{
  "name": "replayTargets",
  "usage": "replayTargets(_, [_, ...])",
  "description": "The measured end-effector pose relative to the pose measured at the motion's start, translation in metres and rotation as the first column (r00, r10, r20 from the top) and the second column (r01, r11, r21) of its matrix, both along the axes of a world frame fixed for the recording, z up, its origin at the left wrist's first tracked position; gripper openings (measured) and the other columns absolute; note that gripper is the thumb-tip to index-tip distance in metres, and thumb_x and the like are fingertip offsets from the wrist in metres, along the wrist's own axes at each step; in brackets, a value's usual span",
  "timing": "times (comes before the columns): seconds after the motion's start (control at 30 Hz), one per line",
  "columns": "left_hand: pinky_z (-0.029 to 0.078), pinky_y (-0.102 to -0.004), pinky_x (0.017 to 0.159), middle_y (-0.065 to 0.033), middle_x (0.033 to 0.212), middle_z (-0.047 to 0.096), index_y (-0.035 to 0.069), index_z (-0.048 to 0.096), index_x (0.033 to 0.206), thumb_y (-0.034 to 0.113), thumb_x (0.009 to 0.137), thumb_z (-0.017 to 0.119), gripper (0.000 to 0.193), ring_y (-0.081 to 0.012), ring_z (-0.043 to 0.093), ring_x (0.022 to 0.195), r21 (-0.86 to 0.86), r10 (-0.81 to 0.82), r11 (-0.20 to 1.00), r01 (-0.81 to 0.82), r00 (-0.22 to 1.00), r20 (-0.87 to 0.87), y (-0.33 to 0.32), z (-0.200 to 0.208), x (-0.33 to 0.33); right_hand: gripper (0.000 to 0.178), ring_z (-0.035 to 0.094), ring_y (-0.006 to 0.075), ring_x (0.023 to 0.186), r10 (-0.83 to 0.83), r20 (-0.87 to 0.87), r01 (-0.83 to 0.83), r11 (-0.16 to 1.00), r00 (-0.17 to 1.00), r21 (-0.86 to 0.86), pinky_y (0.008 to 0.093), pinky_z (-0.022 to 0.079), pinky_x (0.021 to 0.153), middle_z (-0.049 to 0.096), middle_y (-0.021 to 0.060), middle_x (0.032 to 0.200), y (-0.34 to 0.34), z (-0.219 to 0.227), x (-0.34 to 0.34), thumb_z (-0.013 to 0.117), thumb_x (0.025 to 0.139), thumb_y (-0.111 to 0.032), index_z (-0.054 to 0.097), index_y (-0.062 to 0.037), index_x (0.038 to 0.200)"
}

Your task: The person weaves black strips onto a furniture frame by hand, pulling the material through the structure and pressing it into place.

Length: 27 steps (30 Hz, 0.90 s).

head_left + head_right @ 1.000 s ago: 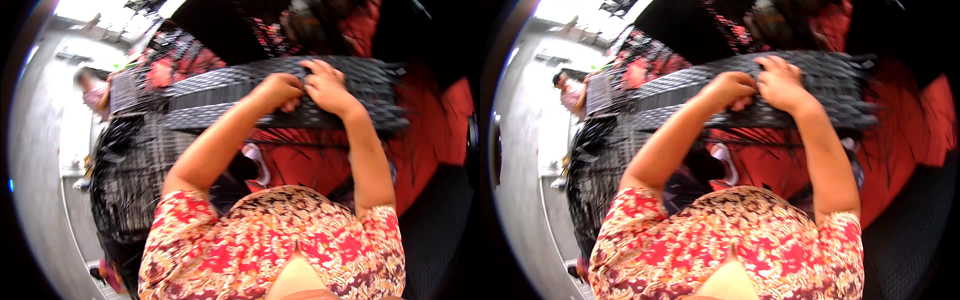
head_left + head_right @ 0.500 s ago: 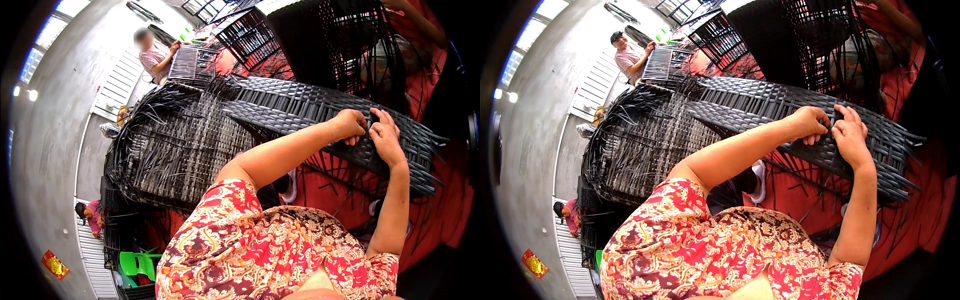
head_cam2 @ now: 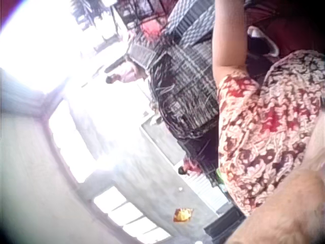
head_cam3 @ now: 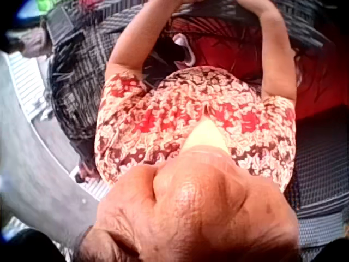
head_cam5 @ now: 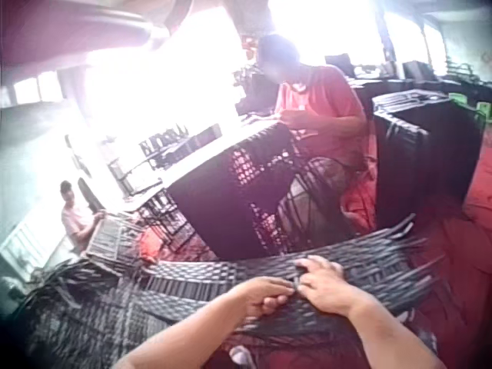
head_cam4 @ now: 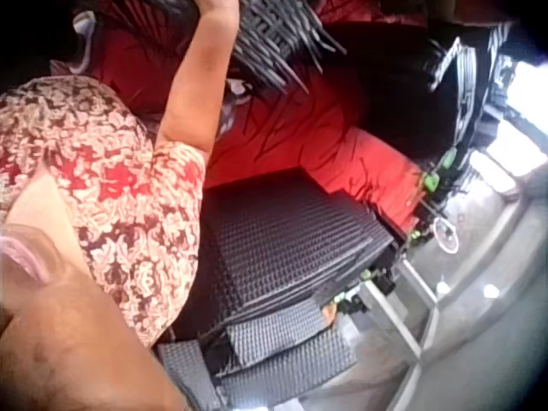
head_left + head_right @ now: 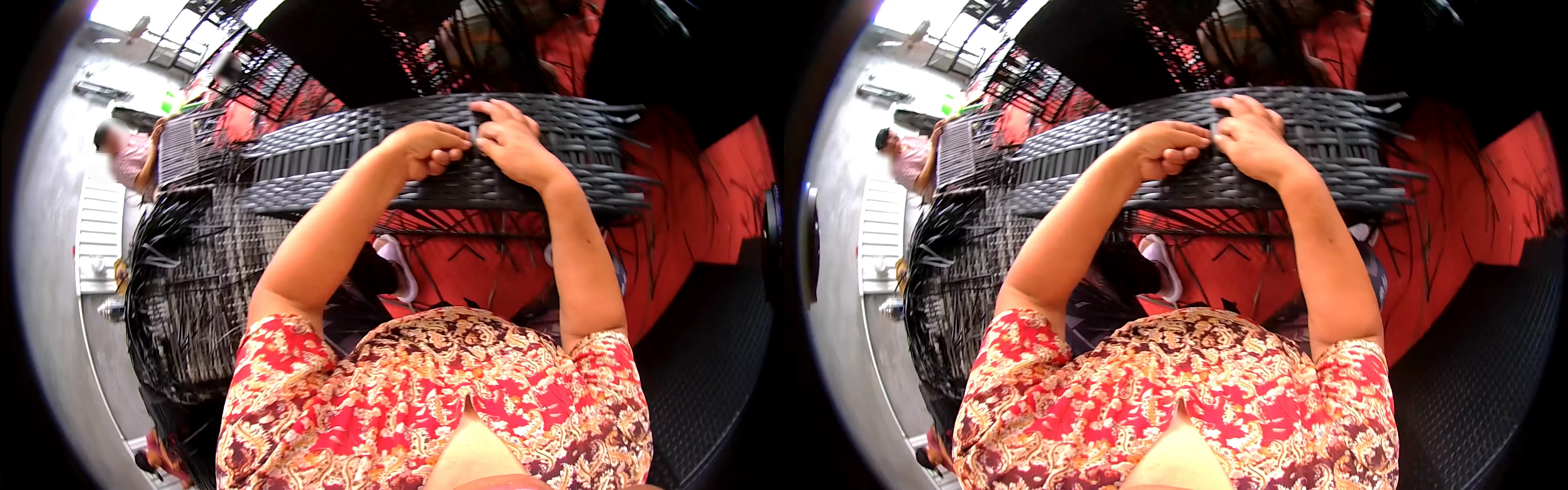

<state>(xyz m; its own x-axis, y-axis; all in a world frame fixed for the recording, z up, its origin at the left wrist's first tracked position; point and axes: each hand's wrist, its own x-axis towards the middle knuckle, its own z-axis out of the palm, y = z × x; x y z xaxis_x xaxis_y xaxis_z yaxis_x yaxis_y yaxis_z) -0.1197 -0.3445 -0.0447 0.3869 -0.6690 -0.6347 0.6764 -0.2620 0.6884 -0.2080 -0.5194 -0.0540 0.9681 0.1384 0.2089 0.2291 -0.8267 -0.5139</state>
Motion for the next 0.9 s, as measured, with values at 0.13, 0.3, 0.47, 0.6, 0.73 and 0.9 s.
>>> replayTargets(0.13, [0.029, -0.0157, 0.032, -0.0025, 0.064, 0.054, 0.002, 0.055, 0.095, 0.008, 0.086, 0.058, 0.011, -0.0027, 0.04, 0.038, 0.105, -0.035, 0.994, 0.021, 0.991, 0.133, -0.01, 0.005, -0.006, 0.02, 0.024, 0.0255, 0.133, -0.032, -0.062, 0.035, 0.999, 0.998, 0.038, 0.0426, 0.016, 0.105, 0.04, 0.0029, 0.138, -0.002, 0.0, -0.003, 0.049, 0.087, -0.022, 0.061, -0.0078, 0.08])
replayTargets(0.3, [0.03, -0.0173, 0.033, -0.0024, 0.061, 0.055, 0.002, 0.058, 0.09, 0.008, 0.084, 0.061, 0.01, -0.0044, 0.042, 0.036, 0.19, -0.134, 0.978, 0.08, 0.947, 0.291, -0.009, 0.013, -0.014, 0.021, 0.023, 0.0252, 0.134, -0.05, -0.049, 0.049, 0.999, 0.998, -0.018, 0.0433, 0.016, 0.105, 0.037, 0.0032, 0.14, 0.003, 0.0, -0.006, 0.049, 0.087, -0.021, 0.061, -0.0058, 0.08])
replayTargets(0.47, [0.029, -0.0172, 0.032, -0.002, 0.061, 0.055, 0.001, 0.058, 0.09, 0.009, 0.084, 0.061, 0.01, -0.0037, 0.042, 0.036, 0.158, -0.092, 0.986, 0.049, 0.957, 0.276, -0.004, 0.008, -0.011, 0.019, 0.024, 0.0246, 0.133, -0.026, -0.058, 0.025, 1.0, 0.998, -0.016, 0.0433, 0.017, 0.105, 0.039, 0.0029, 0.139, 0.002, 0.002, -0.006, 0.05, 0.085, -0.018, 0.065, -0.0072, 0.083])
replayTargets(0.6, [0.03, -0.0175, 0.032, -0.0021, 0.061, 0.055, 0.002, 0.058, 0.09, 0.009, 0.084, 0.061, 0.01, -0.0043, 0.042, 0.036, 0.144, -0.107, 0.987, 0.069, 0.955, 0.278, -0.006, 0.011, -0.012, 0.015, 0.023, 0.0258, 0.134, 0.021, -0.074, -0.019, 1.0, 0.997, 0.018, 0.0427, 0.016, 0.105, 0.038, 0.0032, 0.139, -0.005, 0.009, -0.006, 0.051, 0.084, -0.016, 0.062, -0.0061, 0.08])
replayTargets(0.73, [0.032, -0.0184, 0.033, -0.0018, 0.06, 0.055, 0.002, 0.058, 0.089, 0.009, 0.084, 0.06, 0.009, -0.0055, 0.043, 0.036, 0.187, -0.185, 0.974, 0.13, 0.93, 0.317, -0.004, 0.016, -0.01, 0.013, 0.023, 0.0254, 0.134, 0.02, -0.075, -0.018, 0.999, 0.997, 0.032, 0.0425, 0.016, 0.106, 0.038, 0.0033, 0.139, 0.002, 0.009, -0.005, 0.051, 0.083, -0.014, 0.062, -0.0061, 0.08])
replayTargets(0.9, [0.034, -0.0215, 0.036, -0.0006, 0.059, 0.054, 0.004, 0.058, 0.09, 0.011, 0.082, 0.062, 0.012, -0.0068, 0.044, 0.039, 0.254, -0.275, 0.948, 0.195, 0.9, 0.337, -0.001, 0.023, -0.001, 0.016, 0.024, 0.0236, 0.134, -0.015, -0.071, 0.011, 0.998, 0.997, -0.054, 0.0432, 0.017, 0.105, 0.037, 0.003, 0.14, 0.014, 0.005, 0.002, 0.051, 0.081, -0.011, 0.065, -0.0069, 0.088])
